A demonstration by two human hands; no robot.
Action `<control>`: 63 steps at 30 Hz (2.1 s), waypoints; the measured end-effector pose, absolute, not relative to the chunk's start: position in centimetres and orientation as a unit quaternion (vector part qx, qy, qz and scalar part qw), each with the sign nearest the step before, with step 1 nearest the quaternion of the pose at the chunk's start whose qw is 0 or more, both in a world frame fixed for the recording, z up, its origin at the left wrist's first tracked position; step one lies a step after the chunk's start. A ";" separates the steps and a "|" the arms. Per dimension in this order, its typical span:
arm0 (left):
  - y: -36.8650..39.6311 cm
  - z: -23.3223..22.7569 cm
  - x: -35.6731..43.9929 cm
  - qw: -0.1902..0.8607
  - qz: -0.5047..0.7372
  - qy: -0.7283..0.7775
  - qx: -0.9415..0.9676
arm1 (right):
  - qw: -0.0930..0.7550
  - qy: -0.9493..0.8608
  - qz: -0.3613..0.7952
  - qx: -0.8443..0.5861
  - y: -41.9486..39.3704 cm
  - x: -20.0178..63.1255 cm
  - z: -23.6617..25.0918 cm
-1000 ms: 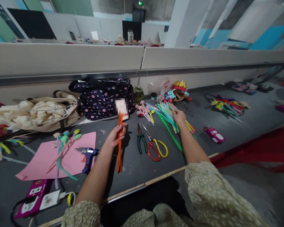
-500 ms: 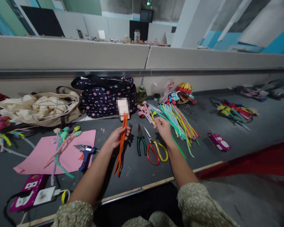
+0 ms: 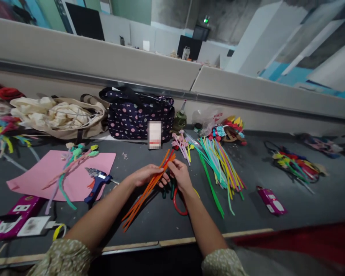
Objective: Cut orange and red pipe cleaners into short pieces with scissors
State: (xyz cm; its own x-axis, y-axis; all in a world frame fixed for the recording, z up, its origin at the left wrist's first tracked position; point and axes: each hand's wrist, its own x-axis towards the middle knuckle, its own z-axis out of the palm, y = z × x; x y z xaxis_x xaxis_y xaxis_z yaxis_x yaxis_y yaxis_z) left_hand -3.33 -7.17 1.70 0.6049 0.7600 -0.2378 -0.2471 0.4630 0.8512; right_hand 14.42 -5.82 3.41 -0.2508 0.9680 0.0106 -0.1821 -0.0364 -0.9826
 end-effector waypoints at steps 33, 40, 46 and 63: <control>-8.1 3.4 -3.1 0.810 0.183 0.333 0.447 | 0.473 -0.381 0.686 -0.400 -5.1 15.5 2.2; -8.1 2.9 -3.1 0.811 0.162 0.305 0.472 | 0.439 -0.400 0.703 -0.391 -5.6 15.3 2.0; -8.0 3.3 -3.0 0.793 0.231 0.322 0.462 | 0.438 -0.400 0.697 -0.403 -5.5 15.3 1.6; -7.9 3.6 -3.8 0.794 0.254 0.317 0.451 | 0.613 -0.267 0.591 -0.451 -2.0 19.4 2.7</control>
State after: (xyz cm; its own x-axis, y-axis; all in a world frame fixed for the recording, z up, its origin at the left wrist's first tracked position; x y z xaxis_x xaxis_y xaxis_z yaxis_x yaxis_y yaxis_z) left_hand -3.76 -7.88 3.65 0.6693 0.6903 -0.2747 -0.1174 0.4634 0.8783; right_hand 19.36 -2.04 2.67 0.1595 0.9656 -0.2053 -0.4832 -0.1050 -0.8692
